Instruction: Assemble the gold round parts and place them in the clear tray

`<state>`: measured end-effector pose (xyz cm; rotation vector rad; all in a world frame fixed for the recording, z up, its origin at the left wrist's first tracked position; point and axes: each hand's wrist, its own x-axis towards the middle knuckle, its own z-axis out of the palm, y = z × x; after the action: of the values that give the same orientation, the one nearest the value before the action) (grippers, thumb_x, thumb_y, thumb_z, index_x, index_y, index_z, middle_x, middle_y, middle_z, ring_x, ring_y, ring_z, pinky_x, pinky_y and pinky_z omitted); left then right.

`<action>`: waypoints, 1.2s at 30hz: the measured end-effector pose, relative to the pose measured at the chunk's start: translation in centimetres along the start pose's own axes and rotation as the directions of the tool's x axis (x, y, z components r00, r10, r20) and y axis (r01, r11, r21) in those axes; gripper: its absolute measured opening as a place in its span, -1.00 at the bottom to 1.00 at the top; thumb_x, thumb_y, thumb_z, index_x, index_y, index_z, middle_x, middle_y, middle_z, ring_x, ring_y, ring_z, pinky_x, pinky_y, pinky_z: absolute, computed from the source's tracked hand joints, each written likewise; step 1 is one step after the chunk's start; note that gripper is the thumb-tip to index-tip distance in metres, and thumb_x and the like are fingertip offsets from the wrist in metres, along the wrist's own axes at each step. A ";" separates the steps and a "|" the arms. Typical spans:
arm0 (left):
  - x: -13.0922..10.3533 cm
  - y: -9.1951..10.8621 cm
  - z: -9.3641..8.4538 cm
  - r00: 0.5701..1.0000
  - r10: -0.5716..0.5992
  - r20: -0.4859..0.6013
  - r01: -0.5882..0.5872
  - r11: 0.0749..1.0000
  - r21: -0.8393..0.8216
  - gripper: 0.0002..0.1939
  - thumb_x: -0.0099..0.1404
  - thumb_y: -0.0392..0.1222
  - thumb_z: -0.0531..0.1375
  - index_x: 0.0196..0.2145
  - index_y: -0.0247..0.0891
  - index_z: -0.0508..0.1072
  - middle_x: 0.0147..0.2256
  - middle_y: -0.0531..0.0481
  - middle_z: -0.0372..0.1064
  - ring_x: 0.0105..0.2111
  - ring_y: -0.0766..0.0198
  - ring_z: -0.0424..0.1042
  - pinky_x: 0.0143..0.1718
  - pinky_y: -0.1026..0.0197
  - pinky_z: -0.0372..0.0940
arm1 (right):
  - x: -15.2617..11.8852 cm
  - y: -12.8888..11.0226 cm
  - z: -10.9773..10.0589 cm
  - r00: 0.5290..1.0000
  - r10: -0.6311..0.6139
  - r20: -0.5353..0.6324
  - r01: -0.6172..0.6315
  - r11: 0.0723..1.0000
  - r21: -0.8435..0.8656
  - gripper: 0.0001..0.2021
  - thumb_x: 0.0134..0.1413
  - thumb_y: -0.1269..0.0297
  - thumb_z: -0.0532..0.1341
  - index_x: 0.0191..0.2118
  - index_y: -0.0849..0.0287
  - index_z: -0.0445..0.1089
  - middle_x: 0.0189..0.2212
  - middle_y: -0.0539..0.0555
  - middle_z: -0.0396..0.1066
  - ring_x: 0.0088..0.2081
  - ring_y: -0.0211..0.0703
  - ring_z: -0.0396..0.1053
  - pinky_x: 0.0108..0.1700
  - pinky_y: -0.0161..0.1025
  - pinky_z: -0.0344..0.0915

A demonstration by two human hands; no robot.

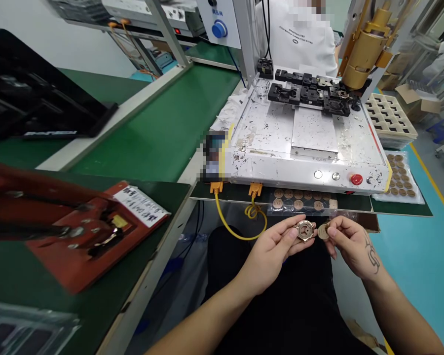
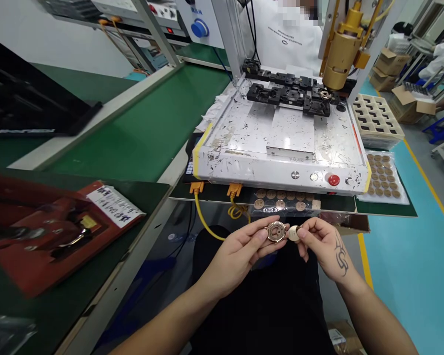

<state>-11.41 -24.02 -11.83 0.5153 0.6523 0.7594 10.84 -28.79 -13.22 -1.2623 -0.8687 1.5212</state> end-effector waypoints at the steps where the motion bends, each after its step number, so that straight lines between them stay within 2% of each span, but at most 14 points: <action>1: -0.1 0.0 0.0 1.000 -0.001 0.003 0.001 1.000 -0.009 -0.50 0.36 -0.01 0.46 0.18 -0.24 0.59 0.10 -0.24 0.58 0.18 -0.10 0.53 0.32 -0.14 0.40 | -0.1 0.0 0.1 1.000 0.001 0.006 -0.001 1.000 -0.012 -0.67 0.35 0.03 0.37 -0.26 0.16 0.35 -0.42 0.03 0.44 -0.51 -0.28 0.30 -0.44 -0.29 0.22; 4: -0.2 -0.1 0.0 1.000 -0.011 0.004 0.011 0.999 -0.036 -0.53 0.36 -0.03 0.47 0.16 -0.24 0.61 0.10 -0.23 0.58 0.17 -0.09 0.54 0.29 -0.11 0.43 | -0.1 -0.3 0.2 1.000 -0.005 0.007 0.006 0.999 -0.051 -0.69 0.37 0.03 0.34 -0.26 0.16 0.36 -0.37 0.04 0.42 -0.46 -0.27 0.27 -0.41 -0.27 0.18; 6: -0.3 -0.1 0.0 1.000 -0.014 -0.008 0.014 0.999 -0.045 -0.52 0.37 -0.02 0.46 0.16 -0.26 0.61 0.09 -0.25 0.58 0.16 -0.10 0.55 0.28 -0.11 0.44 | -0.1 -0.7 0.4 0.999 -0.051 0.010 0.052 0.993 -0.103 -0.70 0.40 0.05 0.32 -0.27 0.16 0.38 -0.34 0.04 0.38 -0.40 -0.26 0.26 -0.32 -0.25 0.20; 10: -0.3 -0.4 0.0 1.000 0.009 -0.017 -0.010 0.999 -0.032 -0.54 0.41 -0.02 0.43 0.17 -0.27 0.61 0.09 -0.25 0.58 0.13 -0.07 0.57 0.27 -0.09 0.45 | 0.3 -1.7 1.6 0.981 -0.192 0.007 0.185 0.936 -0.300 -0.72 0.38 0.09 0.34 -0.29 0.16 0.41 -0.10 0.09 0.38 -0.14 -0.18 0.34 -0.09 -0.23 0.25; 13: -0.3 -0.7 0.1 0.999 0.046 -0.016 -0.046 0.999 -0.014 -0.57 0.41 -0.02 0.43 0.16 -0.22 0.63 0.10 -0.21 0.58 0.11 -0.03 0.58 0.23 -0.03 0.48 | 0.5 -2.1 2.7 0.971 -0.238 0.026 0.228 0.890 -0.394 -0.74 0.39 0.10 0.33 -0.27 0.15 0.42 0.02 0.08 0.39 -0.02 -0.15 0.39 0.00 -0.23 0.27; 17: -0.3 -1.0 0.2 0.997 0.074 -0.009 -0.074 0.997 0.001 -0.61 0.42 -0.03 0.41 0.15 -0.13 0.64 0.10 -0.16 0.58 0.10 0.02 0.59 0.22 0.03 0.49 | 0.7 -2.0 3.5 0.968 -0.246 0.046 0.244 0.883 -0.401 -0.76 0.41 0.11 0.30 -0.27 0.13 0.41 -0.01 0.06 0.42 0.00 -0.16 0.41 0.04 -0.23 0.29; 25: -0.4 -1.2 0.4 0.991 0.129 0.022 -0.129 0.991 0.016 -0.67 0.47 -0.05 0.36 0.14 -0.09 0.64 0.11 -0.10 0.57 0.13 0.07 0.57 0.22 0.09 0.49 | 0.7 -1.6 3.5 0.965 -0.261 0.035 0.251 0.876 -0.412 -0.75 0.41 0.12 0.30 -0.28 0.14 0.41 -0.02 0.08 0.43 -0.02 -0.15 0.42 0.02 -0.22 0.31; 36: -0.7 -2.0 0.9 0.980 0.197 -0.005 -0.196 0.976 0.094 -0.64 0.53 -0.02 0.30 0.20 -0.13 0.59 0.14 -0.11 0.55 0.15 0.09 0.56 0.24 0.09 0.48 | 0.5 -1.3 4.1 0.921 -0.391 0.000 0.338 0.797 -0.500 -0.79 0.42 0.23 0.29 -0.30 0.13 0.36 -0.03 0.03 0.43 0.04 -0.21 0.42 0.08 -0.26 0.32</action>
<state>-10.31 -25.97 -12.22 0.6675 0.6588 0.9228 7.16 -27.77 -11.30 -1.4104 -1.4023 0.9397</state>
